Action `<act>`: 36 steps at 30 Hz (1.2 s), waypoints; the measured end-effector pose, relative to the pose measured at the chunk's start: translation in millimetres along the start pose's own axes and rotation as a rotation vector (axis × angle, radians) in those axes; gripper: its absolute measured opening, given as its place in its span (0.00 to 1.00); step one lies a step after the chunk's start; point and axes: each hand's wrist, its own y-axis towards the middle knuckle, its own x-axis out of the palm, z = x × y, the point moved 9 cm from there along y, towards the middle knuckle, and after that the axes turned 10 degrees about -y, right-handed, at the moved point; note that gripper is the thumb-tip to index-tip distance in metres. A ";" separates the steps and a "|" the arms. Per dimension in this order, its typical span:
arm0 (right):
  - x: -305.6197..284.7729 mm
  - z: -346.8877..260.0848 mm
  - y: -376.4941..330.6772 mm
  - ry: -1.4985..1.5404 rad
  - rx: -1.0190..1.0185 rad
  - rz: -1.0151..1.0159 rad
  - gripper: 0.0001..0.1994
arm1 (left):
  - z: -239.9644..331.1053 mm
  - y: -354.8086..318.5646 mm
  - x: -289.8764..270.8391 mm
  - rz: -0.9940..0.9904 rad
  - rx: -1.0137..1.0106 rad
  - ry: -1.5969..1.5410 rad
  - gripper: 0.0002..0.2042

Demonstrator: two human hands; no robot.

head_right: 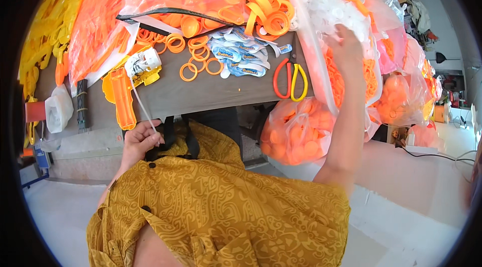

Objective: Assembling plastic toy gun components and applying labels/stickers.

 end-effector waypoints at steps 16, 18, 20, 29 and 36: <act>50.7 -66.2 -108.6 0.118 0.095 -0.303 0.19 | 4.2 -1.5 12.2 -0.049 0.006 -0.101 0.13; 56.9 -55.0 -122.5 0.409 0.308 -0.361 0.19 | 1.0 -0.6 10.4 -0.039 -0.012 -0.086 0.13; 55.8 -48.8 -142.9 0.673 0.428 -0.325 0.20 | 2.7 -2.8 9.8 -0.040 -0.018 -0.104 0.14; 34.9 -151.7 -201.9 1.153 0.183 -0.306 0.32 | 3.3 -3.3 18.6 -0.142 -0.094 -0.236 0.18; 67.8 -234.1 -243.5 1.215 -0.223 -1.154 0.37 | -4.7 0.4 21.3 -0.155 -0.113 -0.262 0.21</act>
